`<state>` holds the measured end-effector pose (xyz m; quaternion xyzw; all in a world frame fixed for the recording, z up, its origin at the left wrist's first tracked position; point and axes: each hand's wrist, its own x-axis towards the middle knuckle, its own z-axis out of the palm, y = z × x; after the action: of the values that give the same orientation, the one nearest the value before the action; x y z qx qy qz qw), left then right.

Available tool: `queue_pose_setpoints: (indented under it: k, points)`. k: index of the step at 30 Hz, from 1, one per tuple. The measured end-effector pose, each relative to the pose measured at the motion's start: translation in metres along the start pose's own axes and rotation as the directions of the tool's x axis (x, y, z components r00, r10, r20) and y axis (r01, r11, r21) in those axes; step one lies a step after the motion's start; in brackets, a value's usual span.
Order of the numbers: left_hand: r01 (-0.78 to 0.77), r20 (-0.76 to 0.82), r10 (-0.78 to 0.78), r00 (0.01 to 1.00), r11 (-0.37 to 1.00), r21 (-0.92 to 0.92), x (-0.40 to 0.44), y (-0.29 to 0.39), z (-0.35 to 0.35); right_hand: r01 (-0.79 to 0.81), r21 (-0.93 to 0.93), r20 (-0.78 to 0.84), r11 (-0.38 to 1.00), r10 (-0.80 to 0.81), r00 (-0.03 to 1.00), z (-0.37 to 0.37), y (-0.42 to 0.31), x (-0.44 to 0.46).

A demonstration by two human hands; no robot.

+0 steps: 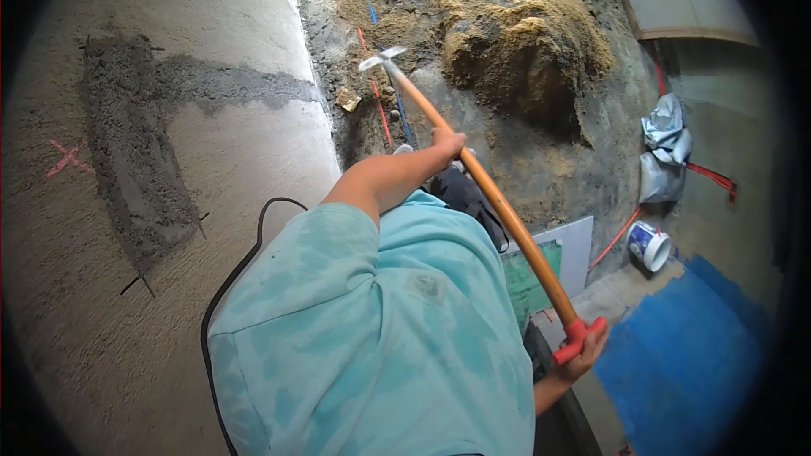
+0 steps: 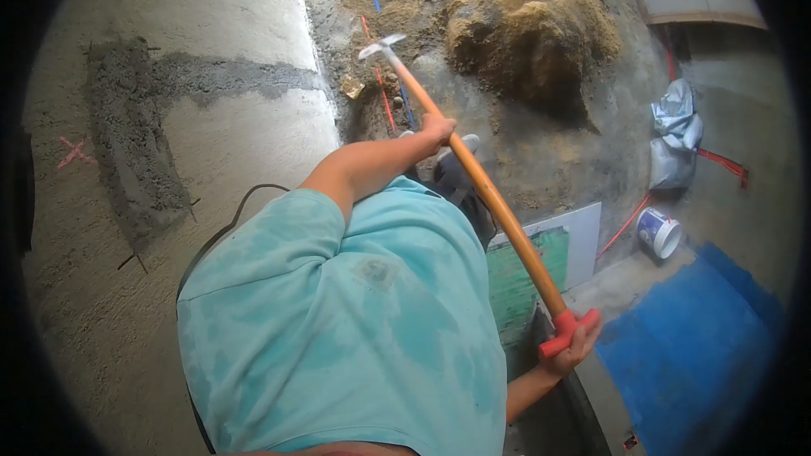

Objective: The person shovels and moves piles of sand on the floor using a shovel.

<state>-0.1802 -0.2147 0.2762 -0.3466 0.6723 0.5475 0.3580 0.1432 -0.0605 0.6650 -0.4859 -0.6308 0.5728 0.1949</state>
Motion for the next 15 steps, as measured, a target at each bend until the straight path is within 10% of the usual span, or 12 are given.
queue_pose_setpoints:
  k: [10, 13, 15]
  points:
    - [-0.144, 0.491, 0.195, 0.849, 0.98, -0.14, -0.014, 0.097, -0.039, 0.139, -0.129, 0.086, 0.982, -0.129, 0.988, 0.103, -0.05, 0.106]
    - [-0.38, 0.293, 0.347, 0.891, 0.923, 0.063, 0.079, 0.032, -0.096, 0.143, -0.093, 0.052, 0.985, -0.138, 0.989, 0.097, -0.062, 0.183]
    - [-0.147, 0.002, 0.148, 0.989, 0.983, 0.11, 0.041, 0.026, -0.152, 0.195, -0.123, 0.06, 0.973, -0.189, 0.98, 0.104, -0.091, 0.224]
